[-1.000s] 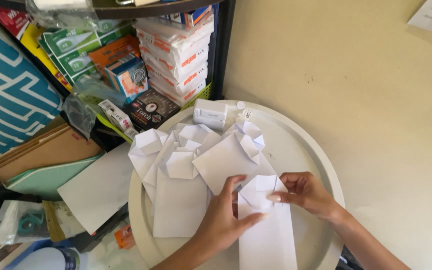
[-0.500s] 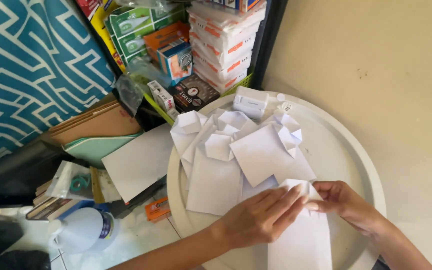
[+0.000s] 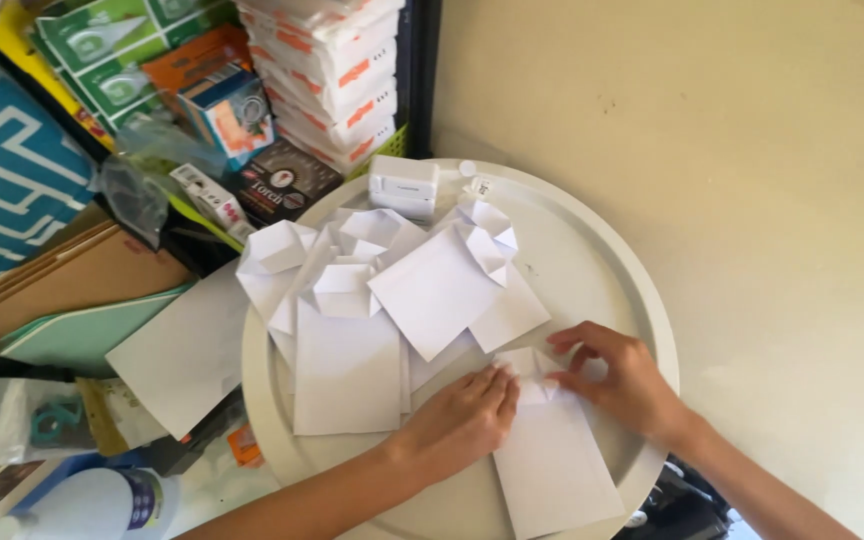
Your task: Folding white paper into origami shirt shapes on a circular tray in a workspace.
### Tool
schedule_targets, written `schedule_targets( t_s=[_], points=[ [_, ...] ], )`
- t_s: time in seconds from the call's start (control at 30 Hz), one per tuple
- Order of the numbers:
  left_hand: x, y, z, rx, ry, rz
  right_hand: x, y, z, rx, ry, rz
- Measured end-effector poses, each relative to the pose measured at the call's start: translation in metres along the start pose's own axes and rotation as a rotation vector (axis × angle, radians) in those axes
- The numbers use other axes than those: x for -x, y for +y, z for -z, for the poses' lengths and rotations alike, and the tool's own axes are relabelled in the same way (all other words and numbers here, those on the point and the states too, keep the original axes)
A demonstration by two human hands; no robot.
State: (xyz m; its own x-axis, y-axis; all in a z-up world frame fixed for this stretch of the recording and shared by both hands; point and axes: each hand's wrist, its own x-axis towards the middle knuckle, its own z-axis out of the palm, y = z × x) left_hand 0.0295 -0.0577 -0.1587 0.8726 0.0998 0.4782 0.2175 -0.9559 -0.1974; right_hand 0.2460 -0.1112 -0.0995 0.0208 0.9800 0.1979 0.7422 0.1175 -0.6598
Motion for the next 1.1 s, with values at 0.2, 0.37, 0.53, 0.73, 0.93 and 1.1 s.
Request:
schedule_targets(
  t_s=[0.2,0.37,0.53,0.73,0.93,1.1],
  points=[
    [0.007,0.018,0.024,0.326,-0.227,0.22,0.026,-0.04,0.008,0.216,-0.21,0.358],
    [0.008,0.016,0.027,0.264,-0.217,0.243,0.032,-0.034,0.009,0.24,-0.504,0.203],
    [0.0,0.001,0.021,0.224,-0.193,0.166,0.026,-0.025,0.012,0.239,-0.448,0.237],
    [-0.015,-0.016,0.009,-0.129,0.022,0.023,0.013,-0.009,0.004,0.306,-0.086,0.571],
    [-0.012,-0.02,0.004,-0.21,0.022,-0.062,0.009,-0.013,0.002,0.526,0.129,0.655],
    [-0.008,-0.017,0.001,-0.199,0.069,-0.049,-0.004,-0.01,0.011,0.181,-0.309,0.381]
  ],
)
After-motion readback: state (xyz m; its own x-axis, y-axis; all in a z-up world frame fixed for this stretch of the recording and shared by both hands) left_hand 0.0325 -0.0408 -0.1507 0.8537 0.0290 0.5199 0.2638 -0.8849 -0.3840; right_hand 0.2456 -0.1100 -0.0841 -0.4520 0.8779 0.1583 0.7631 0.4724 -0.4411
